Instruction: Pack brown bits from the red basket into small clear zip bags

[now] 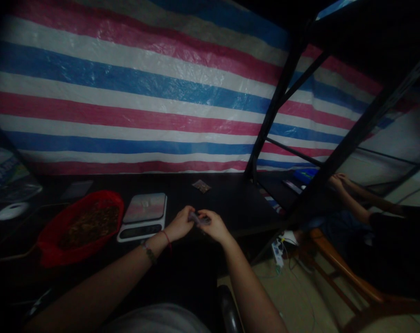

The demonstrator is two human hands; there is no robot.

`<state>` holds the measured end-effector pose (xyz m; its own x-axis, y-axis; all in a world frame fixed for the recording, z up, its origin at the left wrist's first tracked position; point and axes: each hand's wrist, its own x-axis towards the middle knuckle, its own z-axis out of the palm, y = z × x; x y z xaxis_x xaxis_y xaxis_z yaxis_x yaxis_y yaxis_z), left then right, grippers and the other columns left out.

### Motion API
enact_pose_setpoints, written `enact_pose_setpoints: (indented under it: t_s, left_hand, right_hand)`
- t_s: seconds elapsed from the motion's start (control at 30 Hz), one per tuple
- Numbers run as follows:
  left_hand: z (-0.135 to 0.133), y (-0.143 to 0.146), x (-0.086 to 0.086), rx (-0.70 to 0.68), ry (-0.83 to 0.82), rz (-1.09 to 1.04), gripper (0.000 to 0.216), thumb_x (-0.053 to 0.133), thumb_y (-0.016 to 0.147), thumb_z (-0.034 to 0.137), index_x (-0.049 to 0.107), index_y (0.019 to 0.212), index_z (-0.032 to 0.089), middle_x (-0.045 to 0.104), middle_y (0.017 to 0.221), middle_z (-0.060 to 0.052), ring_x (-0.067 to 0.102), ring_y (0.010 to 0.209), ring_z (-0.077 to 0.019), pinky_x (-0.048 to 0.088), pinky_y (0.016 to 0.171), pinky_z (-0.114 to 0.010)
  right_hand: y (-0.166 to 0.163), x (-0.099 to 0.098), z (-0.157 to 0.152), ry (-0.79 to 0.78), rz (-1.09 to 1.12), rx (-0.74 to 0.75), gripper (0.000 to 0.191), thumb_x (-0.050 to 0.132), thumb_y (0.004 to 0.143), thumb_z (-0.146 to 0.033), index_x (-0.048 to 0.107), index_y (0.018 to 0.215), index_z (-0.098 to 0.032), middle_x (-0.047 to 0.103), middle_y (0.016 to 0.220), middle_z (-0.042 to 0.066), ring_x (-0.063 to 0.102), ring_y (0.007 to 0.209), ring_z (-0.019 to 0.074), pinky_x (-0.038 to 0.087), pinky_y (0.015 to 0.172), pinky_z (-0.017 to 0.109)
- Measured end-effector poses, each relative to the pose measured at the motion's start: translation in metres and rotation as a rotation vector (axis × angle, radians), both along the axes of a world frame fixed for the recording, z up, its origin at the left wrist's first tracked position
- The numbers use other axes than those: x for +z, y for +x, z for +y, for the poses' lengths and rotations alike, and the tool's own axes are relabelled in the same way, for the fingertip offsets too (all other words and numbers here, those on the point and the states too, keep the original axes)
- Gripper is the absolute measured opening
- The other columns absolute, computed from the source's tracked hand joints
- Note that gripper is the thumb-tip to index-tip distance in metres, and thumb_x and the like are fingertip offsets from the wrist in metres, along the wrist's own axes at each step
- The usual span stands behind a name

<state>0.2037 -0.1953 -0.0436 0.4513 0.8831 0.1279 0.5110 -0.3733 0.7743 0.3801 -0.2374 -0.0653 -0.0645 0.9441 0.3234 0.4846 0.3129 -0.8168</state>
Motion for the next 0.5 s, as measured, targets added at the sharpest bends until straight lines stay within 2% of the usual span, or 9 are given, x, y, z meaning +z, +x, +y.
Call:
enact_pose_setpoints:
  t_s: [0.1,0.2,0.27,0.37,0.5]
  left_hand:
    - [0.0,0.001,0.001,-0.001,0.009,-0.045,0.029,0.05,0.074,0.01,0.052,0.102,0.015,0.06,0.105,-0.009,0.055,0.102,-0.0193,0.042,0.09,-0.032]
    - [0.002,-0.002,0.004,0.014,0.001,-0.108,0.018,0.049,0.077,0.014,0.054,0.094,0.016,0.062,0.095,-0.006,0.058,0.09,-0.0173,0.044,0.083,-0.03]
    - [0.003,-0.005,0.008,0.004,-0.017,-0.141,0.014,0.051,0.077,0.018,0.054,0.09,0.017,0.061,0.085,-0.003,0.058,0.08,-0.0166,0.045,0.075,-0.028]
    - [0.001,-0.008,0.017,-0.022,-0.024,-0.245,0.017,0.052,0.077,0.021,0.055,0.094,0.016,0.06,0.084,-0.002,0.057,0.078,-0.0163,0.045,0.071,-0.028]
    - [-0.003,-0.008,0.028,-0.017,-0.006,-0.309,0.02,0.049,0.079,0.023,0.055,0.097,0.015,0.061,0.087,-0.003,0.057,0.079,-0.0166,0.046,0.073,-0.029]
  right_hand:
    - [0.001,0.004,0.0,0.016,0.005,0.024,0.029,0.066,0.071,-0.024,0.068,0.1,-0.019,0.068,0.094,0.006,0.062,0.087,0.0187,0.047,0.08,0.032]
    - [0.005,0.009,-0.003,0.018,0.013,-0.017,0.019,0.059,0.077,-0.027,0.071,0.089,-0.018,0.069,0.09,0.006,0.063,0.084,0.0194,0.047,0.077,0.031]
    - [0.008,0.011,-0.005,0.002,0.064,-0.073,0.02,0.059,0.078,-0.03,0.072,0.088,-0.018,0.07,0.087,0.006,0.063,0.082,0.0201,0.047,0.075,0.032]
    - [0.009,0.013,-0.006,-0.023,0.203,-0.137,0.025,0.063,0.076,-0.037,0.07,0.09,-0.017,0.069,0.084,0.006,0.062,0.077,0.0198,0.048,0.071,0.031]
    - [0.0,0.014,-0.008,-0.137,0.356,-0.104,0.047,0.072,0.067,-0.036,0.061,0.109,-0.018,0.066,0.09,0.004,0.06,0.071,0.0176,0.05,0.059,0.028]
